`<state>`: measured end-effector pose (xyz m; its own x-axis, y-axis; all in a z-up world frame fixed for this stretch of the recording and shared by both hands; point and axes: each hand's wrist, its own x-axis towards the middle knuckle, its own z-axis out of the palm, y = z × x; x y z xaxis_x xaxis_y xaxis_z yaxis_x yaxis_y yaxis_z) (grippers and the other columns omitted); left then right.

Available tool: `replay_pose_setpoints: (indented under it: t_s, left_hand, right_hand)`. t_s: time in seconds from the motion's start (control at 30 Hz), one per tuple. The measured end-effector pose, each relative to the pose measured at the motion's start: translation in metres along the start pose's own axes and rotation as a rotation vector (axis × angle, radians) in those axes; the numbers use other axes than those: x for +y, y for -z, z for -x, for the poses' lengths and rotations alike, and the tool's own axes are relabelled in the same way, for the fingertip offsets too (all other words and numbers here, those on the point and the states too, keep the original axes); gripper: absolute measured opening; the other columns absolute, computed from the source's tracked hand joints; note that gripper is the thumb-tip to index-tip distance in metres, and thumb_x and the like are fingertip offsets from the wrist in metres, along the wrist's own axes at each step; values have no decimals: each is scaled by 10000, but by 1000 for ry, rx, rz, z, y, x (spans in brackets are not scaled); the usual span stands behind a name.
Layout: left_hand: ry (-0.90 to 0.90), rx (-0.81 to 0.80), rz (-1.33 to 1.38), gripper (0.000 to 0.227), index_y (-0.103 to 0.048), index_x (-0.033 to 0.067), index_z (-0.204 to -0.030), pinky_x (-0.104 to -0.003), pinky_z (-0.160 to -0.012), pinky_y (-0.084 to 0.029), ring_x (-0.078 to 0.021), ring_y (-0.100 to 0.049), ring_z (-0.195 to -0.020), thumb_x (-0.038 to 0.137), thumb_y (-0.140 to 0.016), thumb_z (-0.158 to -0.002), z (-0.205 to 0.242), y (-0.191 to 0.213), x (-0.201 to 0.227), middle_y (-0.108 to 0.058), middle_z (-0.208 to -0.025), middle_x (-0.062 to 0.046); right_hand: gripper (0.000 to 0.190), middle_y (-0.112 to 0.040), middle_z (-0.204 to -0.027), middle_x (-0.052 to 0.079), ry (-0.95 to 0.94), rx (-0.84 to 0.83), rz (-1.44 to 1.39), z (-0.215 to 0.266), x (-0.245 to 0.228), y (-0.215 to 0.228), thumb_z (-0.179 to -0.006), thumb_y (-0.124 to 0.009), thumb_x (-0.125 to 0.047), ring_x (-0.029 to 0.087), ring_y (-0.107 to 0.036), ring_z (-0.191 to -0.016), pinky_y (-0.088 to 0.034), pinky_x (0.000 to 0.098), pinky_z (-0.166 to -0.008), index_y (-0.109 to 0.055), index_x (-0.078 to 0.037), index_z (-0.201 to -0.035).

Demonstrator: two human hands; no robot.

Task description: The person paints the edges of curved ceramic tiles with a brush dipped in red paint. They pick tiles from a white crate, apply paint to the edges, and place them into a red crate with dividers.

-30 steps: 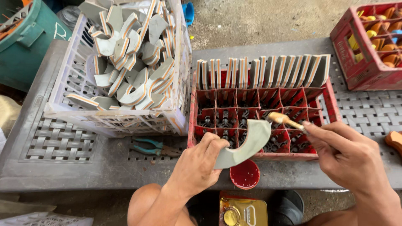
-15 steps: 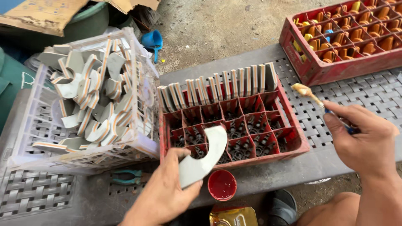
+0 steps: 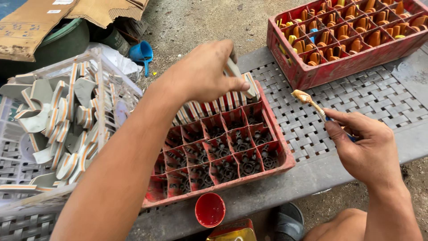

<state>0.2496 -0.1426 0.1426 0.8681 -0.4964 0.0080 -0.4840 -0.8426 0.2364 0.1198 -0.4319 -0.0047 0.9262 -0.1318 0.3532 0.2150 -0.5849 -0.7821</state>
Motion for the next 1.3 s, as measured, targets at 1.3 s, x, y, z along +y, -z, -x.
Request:
replay_pose_setpoints:
  t_s: [1.3]
  left_hand:
    - [425, -85, 96, 823, -667, 104, -1283, -689, -1126, -289, -284, -620, -1233, 548, -926, -641, -94, -126, -45, -719, -1214, -110]
  right_hand:
    - [316, -642, -703, 51, -29, -146, 17, -11, 1, -1, -865, -755, -77, 143, -540, -623, -437, 298, -577, -764, -87, -1181]
